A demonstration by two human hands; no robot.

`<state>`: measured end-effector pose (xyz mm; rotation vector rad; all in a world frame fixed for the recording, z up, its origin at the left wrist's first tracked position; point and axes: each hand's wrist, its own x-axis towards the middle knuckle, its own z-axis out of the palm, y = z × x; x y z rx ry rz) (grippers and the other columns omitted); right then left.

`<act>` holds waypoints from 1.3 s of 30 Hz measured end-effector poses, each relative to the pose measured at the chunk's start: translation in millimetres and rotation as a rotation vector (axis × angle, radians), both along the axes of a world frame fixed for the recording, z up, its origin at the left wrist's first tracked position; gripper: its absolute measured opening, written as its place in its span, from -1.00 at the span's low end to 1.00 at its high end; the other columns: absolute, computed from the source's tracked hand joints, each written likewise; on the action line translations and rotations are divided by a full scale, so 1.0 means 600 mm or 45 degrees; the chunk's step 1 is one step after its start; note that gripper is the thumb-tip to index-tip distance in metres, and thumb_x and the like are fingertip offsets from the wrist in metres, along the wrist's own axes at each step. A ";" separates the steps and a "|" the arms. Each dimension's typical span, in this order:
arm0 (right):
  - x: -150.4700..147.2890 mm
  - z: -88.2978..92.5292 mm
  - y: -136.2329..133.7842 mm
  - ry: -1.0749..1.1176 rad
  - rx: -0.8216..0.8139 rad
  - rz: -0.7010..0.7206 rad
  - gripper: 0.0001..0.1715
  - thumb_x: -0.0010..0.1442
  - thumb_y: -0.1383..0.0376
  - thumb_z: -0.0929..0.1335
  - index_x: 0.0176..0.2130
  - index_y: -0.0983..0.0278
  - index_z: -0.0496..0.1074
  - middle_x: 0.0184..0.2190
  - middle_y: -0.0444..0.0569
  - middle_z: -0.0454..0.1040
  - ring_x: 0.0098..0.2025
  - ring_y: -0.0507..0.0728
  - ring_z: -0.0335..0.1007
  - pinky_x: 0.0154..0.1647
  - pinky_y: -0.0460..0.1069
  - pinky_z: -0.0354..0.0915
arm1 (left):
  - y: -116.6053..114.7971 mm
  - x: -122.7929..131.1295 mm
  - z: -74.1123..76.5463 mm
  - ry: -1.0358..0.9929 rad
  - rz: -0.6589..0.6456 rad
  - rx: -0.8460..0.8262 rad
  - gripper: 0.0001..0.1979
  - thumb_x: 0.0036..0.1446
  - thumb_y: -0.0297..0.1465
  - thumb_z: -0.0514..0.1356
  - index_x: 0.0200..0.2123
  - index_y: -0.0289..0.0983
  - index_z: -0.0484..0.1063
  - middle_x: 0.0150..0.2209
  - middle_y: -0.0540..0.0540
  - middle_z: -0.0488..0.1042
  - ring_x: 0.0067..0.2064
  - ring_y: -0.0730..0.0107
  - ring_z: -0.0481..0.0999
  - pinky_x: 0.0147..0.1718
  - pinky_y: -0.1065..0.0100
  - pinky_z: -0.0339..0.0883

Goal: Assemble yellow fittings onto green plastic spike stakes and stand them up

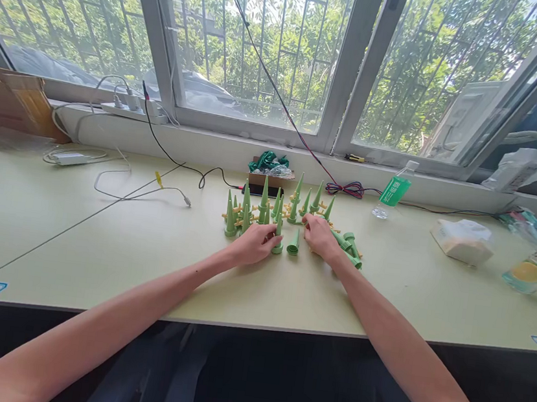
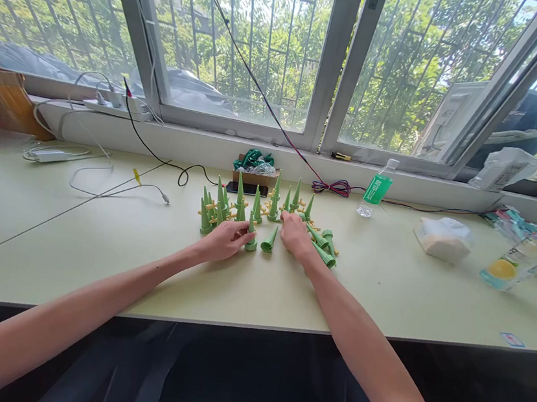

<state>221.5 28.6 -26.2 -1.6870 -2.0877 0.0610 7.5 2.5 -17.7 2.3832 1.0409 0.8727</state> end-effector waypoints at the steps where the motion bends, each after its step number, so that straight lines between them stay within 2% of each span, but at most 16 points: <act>1: -0.001 0.001 -0.001 0.023 0.015 -0.005 -0.68 0.14 0.52 0.19 -0.15 0.28 0.38 -0.29 0.05 0.43 -0.16 0.17 0.33 -0.09 -0.01 0.23 | 0.000 0.000 0.000 -0.001 0.006 -0.003 -0.68 0.22 -0.26 0.04 -0.54 -0.24 0.13 -0.62 0.06 0.19 -0.57 0.49 0.10 -0.53 0.38 0.01; 5: -0.011 0.009 -0.012 0.156 0.154 0.047 -0.72 0.20 0.47 0.19 -0.13 0.31 0.36 -0.26 0.06 0.41 -0.19 0.14 0.34 -0.10 -0.01 0.24 | -0.004 0.001 0.005 -0.034 0.054 -0.035 -0.72 0.24 -0.26 0.02 -0.50 -0.26 0.19 -0.54 0.03 0.29 -0.57 0.51 0.14 -0.53 0.38 0.05; 8: -0.026 0.016 -0.023 0.281 0.262 0.199 -0.75 0.23 0.43 0.19 -0.10 0.30 0.33 -0.23 0.05 0.40 -0.23 0.11 0.36 -0.14 -0.02 0.27 | -0.005 0.001 0.009 -0.084 0.127 -0.023 -0.71 0.25 -0.26 0.03 -0.50 -0.26 0.15 -0.53 0.03 0.28 -0.58 0.53 0.12 -0.53 0.39 0.04; 13: -0.052 0.019 -0.039 0.441 0.318 0.470 -0.79 0.26 0.38 0.21 -0.10 0.28 0.31 -0.16 0.04 0.40 -0.25 0.06 0.37 -0.20 -0.05 0.31 | -0.004 -0.002 0.011 -0.174 0.192 0.003 -0.71 0.25 -0.24 0.03 -0.47 -0.25 0.14 -0.51 0.04 0.29 -0.59 0.56 0.13 -0.56 0.42 0.02; 18: -0.065 0.020 -0.052 0.450 0.304 0.618 -0.80 0.28 0.37 0.21 -0.13 0.26 0.36 -0.20 0.00 0.41 -0.33 0.03 0.35 -0.23 -0.06 0.31 | -0.003 -0.005 0.012 -0.196 0.238 0.031 -0.74 0.25 -0.25 0.03 -0.44 -0.26 0.19 -0.54 0.05 0.28 -0.59 0.56 0.11 -0.57 0.43 0.02; 21: -0.067 0.022 -0.056 0.451 0.283 0.644 -0.79 0.28 0.37 0.21 -0.14 0.26 0.39 -0.24 -0.01 0.42 -0.33 0.03 0.35 -0.23 -0.06 0.31 | -0.003 -0.006 0.012 -0.202 0.226 0.021 -0.77 0.26 -0.25 0.02 -0.37 -0.27 0.26 -0.51 0.04 0.32 -0.59 0.55 0.11 -0.57 0.43 0.03; 26: -0.067 0.025 -0.058 0.471 0.249 0.622 -0.79 0.28 0.36 0.23 -0.16 0.26 0.42 -0.27 -0.02 0.44 -0.33 0.04 0.35 -0.24 -0.05 0.30 | -0.005 -0.006 0.012 -0.207 0.214 -0.009 -0.76 0.26 -0.23 0.02 -0.37 -0.26 0.26 -0.51 0.04 0.30 -0.58 0.55 0.12 -0.58 0.43 0.02; 34: -0.066 0.023 -0.057 0.580 0.317 0.659 -0.81 0.29 0.33 0.23 -0.20 0.28 0.43 -0.30 -0.03 0.47 -0.29 0.04 0.37 -0.25 -0.07 0.29 | -0.007 -0.005 0.015 -0.226 0.166 -0.007 -0.76 0.24 -0.21 0.05 -0.33 -0.26 0.29 -0.54 0.06 0.25 -0.57 0.54 0.14 -0.56 0.44 0.05; 39: -0.067 0.021 -0.053 0.628 0.338 0.660 -0.83 0.28 0.31 0.26 -0.23 0.28 0.43 -0.35 -0.04 0.49 -0.34 0.05 0.38 -0.30 -0.07 0.28 | -0.006 -0.005 0.012 -0.246 0.170 -0.024 -0.75 0.23 -0.19 0.06 -0.31 -0.27 0.33 -0.57 0.08 0.21 -0.59 0.55 0.11 -0.59 0.46 0.02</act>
